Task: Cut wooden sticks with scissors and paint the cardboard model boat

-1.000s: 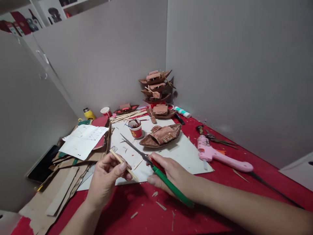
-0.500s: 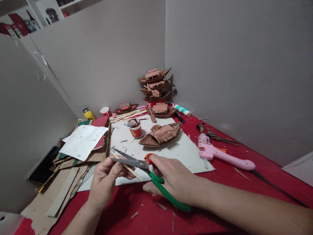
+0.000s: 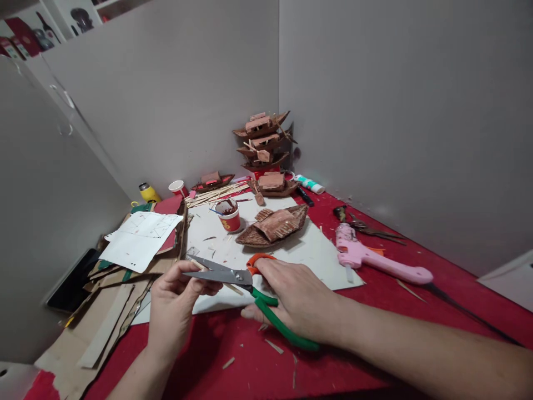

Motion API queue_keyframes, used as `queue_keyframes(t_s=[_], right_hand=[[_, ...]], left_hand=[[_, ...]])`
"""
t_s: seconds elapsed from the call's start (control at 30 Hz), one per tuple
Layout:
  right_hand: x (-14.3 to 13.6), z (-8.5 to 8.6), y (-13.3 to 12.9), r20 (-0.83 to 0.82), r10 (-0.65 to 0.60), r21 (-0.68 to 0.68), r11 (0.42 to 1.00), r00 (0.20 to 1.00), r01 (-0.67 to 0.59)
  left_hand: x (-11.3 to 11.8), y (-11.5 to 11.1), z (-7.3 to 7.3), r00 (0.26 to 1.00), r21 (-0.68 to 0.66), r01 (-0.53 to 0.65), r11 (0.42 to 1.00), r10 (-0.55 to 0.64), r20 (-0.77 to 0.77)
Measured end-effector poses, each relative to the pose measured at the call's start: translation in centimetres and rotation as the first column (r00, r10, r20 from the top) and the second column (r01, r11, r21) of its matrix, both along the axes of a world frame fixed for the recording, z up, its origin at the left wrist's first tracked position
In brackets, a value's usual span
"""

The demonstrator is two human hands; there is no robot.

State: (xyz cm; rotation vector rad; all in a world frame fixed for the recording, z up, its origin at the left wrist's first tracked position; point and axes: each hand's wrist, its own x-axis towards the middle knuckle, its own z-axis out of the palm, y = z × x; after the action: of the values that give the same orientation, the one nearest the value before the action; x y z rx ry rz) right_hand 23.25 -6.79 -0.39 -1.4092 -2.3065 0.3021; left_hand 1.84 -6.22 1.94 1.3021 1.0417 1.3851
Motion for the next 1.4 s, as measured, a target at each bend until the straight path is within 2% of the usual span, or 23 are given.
queue_keyframes(t_s=[0.4,0.7,1.1,1.4], right_hand=[[0.1,0.0,0.4,0.038,-0.007,0.065,0.998,0.999,0.005],[0.2,-0.2,0.4,0.061,-0.009,0.079,0.997,0.998,0.004],[-0.2,-0.1,0.2,0.141,-0.026,0.012,1.0,0.99,0.025],[0.1,-0.3,0.3,0.12,-0.011,0.076,0.997,0.993,0.002]], left_hand=[[0.3,-0.2,0.0,0.992,-0.047,-0.056,0.997,0.061,0.112],[0.5,0.0,-0.4,0.987,-0.045,-0.041,0.998,0.047,0.152],[0.9,-0.2,-0.8,0.983,-0.077,-0.091,0.993,0.102,0.152],[1.1,-0.1,-1.1,0.983,-0.045,-0.12,0.992,0.125,0.138]])
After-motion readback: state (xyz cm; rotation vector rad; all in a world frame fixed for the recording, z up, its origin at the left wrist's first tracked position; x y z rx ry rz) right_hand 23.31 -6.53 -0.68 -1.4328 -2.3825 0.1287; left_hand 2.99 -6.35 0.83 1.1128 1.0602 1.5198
